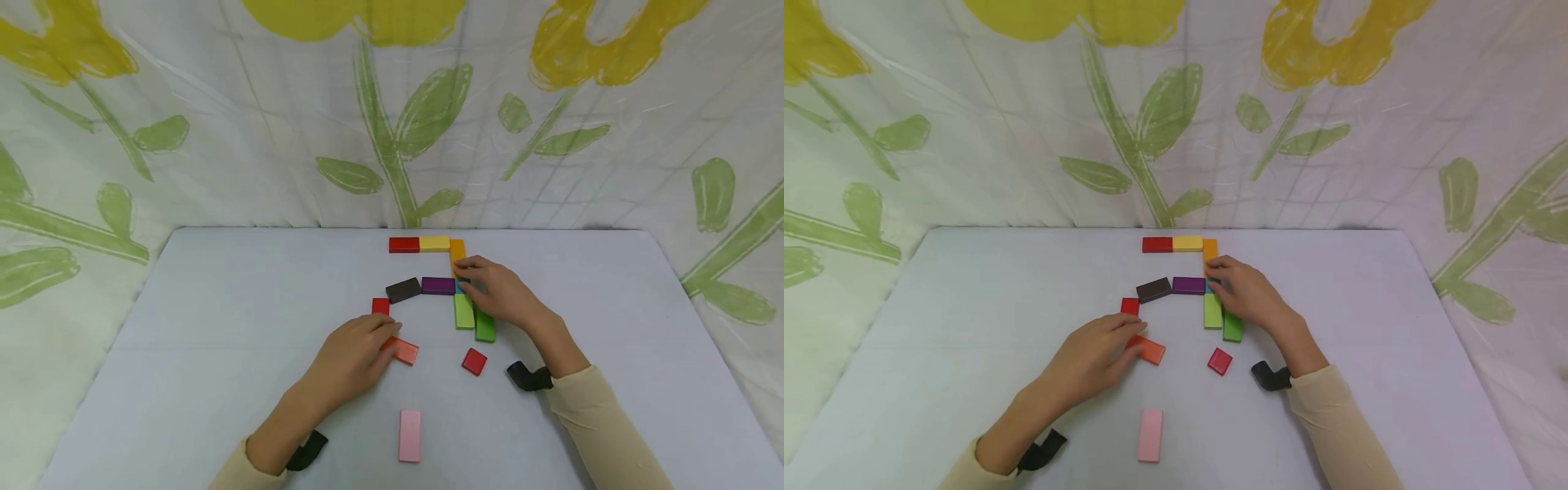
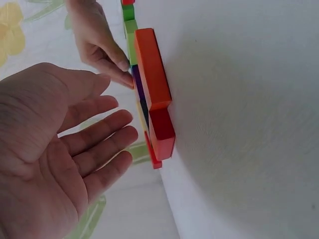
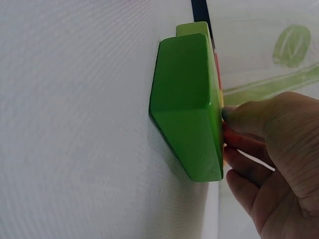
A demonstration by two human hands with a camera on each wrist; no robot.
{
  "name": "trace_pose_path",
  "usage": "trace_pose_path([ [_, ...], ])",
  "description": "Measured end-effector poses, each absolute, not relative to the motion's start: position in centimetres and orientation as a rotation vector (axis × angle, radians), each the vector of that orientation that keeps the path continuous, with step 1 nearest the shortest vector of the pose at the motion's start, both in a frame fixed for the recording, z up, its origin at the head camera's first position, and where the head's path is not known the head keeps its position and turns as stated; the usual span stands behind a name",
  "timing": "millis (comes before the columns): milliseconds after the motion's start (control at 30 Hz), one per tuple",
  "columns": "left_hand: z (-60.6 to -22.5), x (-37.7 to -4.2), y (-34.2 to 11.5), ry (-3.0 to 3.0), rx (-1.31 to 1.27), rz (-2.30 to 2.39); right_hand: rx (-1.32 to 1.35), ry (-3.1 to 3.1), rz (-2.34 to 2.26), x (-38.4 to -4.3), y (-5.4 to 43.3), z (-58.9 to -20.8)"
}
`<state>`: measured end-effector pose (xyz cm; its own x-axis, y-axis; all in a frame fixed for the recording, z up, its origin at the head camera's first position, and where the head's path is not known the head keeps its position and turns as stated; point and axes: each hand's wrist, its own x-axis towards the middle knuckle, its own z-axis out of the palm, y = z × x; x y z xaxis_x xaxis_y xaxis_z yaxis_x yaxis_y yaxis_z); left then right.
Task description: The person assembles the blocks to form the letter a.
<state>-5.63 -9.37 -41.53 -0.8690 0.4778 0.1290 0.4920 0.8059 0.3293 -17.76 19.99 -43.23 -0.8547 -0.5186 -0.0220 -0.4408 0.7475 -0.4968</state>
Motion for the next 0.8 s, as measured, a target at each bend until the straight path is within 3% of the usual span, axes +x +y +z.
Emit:
trace_pose_path([
  [800,-42.26,-5.94,-10.02,-3.059,-0.672,-0.523,-0.78,2.792,-0.746,-17.95,20.07,-43.44],
])
